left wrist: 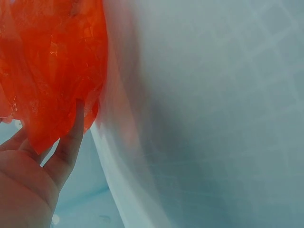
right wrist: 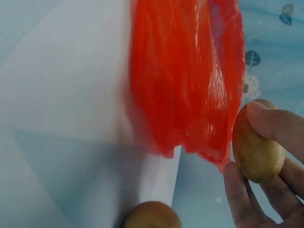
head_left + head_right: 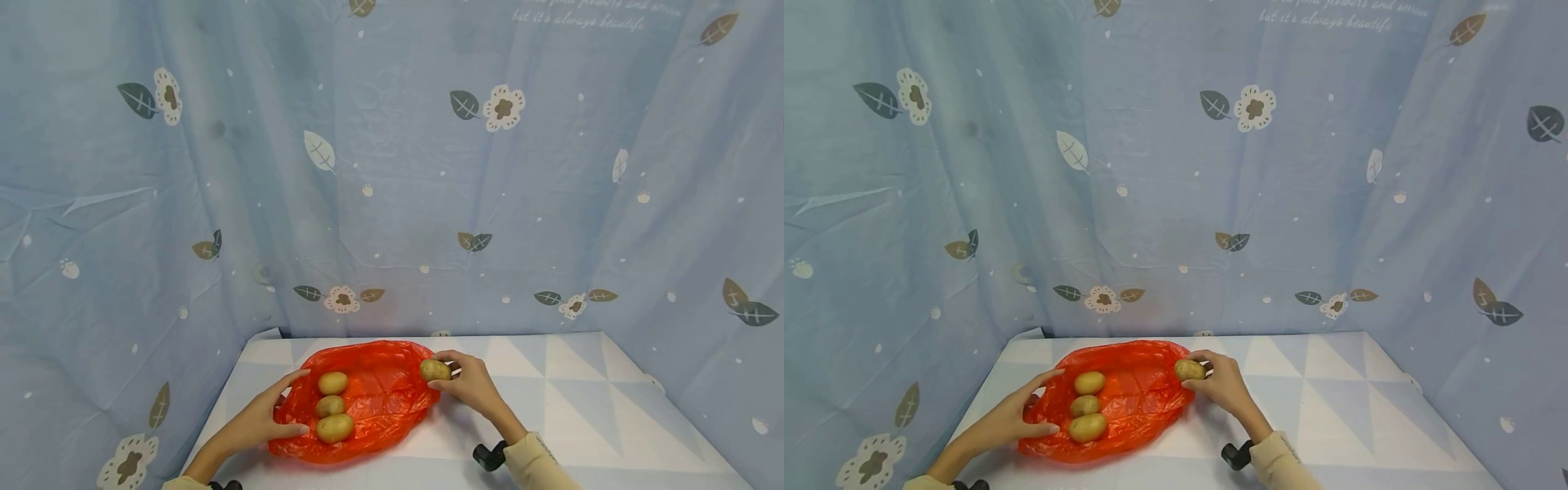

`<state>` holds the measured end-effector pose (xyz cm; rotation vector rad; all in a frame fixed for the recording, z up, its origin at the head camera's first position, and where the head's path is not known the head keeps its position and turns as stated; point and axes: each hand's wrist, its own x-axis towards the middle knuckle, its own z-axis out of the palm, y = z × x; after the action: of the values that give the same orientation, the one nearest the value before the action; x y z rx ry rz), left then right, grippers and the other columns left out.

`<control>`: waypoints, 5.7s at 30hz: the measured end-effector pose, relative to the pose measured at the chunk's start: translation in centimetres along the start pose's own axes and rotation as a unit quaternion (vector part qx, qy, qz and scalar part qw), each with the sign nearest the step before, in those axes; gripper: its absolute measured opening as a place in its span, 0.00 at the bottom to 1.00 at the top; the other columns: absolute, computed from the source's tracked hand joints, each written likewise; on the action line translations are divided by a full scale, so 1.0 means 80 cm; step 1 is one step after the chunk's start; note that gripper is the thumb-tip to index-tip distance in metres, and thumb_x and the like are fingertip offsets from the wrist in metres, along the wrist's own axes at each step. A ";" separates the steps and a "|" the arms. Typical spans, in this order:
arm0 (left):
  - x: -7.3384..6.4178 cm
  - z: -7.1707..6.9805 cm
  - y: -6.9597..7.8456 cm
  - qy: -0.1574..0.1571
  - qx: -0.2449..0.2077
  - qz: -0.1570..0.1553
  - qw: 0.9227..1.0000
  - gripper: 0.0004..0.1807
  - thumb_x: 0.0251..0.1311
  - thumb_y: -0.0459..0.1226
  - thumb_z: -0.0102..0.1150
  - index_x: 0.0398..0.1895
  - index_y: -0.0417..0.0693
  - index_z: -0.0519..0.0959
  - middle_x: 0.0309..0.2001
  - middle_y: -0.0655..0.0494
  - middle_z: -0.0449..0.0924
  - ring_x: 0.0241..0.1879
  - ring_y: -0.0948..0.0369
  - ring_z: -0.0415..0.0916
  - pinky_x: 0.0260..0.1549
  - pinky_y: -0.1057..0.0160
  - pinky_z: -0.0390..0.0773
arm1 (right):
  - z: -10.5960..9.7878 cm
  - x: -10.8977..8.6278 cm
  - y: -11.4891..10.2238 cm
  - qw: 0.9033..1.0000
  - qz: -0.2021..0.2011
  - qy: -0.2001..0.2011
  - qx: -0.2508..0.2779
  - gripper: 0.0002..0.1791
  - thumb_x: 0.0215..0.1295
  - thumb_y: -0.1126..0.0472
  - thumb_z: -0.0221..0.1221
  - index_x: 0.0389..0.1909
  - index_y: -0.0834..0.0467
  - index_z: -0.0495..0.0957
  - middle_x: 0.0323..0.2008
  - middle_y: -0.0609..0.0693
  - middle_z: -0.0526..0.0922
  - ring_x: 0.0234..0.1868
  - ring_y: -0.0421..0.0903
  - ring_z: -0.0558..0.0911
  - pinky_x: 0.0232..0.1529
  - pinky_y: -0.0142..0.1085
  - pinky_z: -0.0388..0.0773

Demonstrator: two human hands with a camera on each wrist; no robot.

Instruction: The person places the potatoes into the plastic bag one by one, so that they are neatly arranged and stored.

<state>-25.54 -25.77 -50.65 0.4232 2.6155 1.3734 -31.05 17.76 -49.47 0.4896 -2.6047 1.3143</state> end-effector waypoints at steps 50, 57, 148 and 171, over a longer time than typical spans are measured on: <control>0.000 0.000 -0.002 -0.006 0.003 0.012 1.000 0.52 0.54 0.46 0.79 0.80 0.60 0.58 0.72 0.43 0.64 0.56 0.47 0.72 0.50 0.44 0.81 | 0.101 0.036 -0.050 0.994 -0.032 -0.100 0.016 0.24 0.51 0.52 0.80 0.50 0.46 0.85 0.45 0.38 0.84 0.43 0.42 0.80 0.42 0.35 0.81; 0.000 0.000 -0.002 -0.004 0.002 0.020 1.000 0.52 0.54 0.46 0.79 0.80 0.60 0.58 0.73 0.44 0.64 0.57 0.46 0.71 0.52 0.43 0.80 | 0.121 0.049 -0.053 0.994 -0.040 -0.102 0.013 0.23 0.52 0.52 0.80 0.50 0.46 0.85 0.44 0.36 0.84 0.43 0.41 0.79 0.45 0.36 0.79; -0.005 0.003 0.007 -0.005 0.017 0.029 0.999 0.52 0.54 0.46 0.79 0.80 0.59 0.58 0.73 0.43 0.63 0.55 0.50 0.73 0.48 0.54 0.80 | -0.005 0.022 -0.008 0.999 -0.022 -0.036 -0.009 0.20 0.61 0.60 0.73 0.53 0.56 0.84 0.49 0.52 0.86 0.48 0.55 0.83 0.45 0.41 0.84; -0.004 0.006 0.006 -0.005 0.008 0.021 1.000 0.52 0.54 0.46 0.79 0.80 0.59 0.58 0.75 0.40 0.60 0.64 0.42 0.68 0.54 0.39 0.79 | -0.046 -0.016 0.060 0.999 0.036 0.001 -0.037 0.20 0.57 0.60 0.76 0.51 0.53 0.84 0.49 0.53 0.87 0.47 0.49 0.83 0.43 0.37 0.82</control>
<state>-25.01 -25.25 -50.54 0.4885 2.6257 1.3584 -31.62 23.66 -51.28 0.3865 -2.6805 1.2322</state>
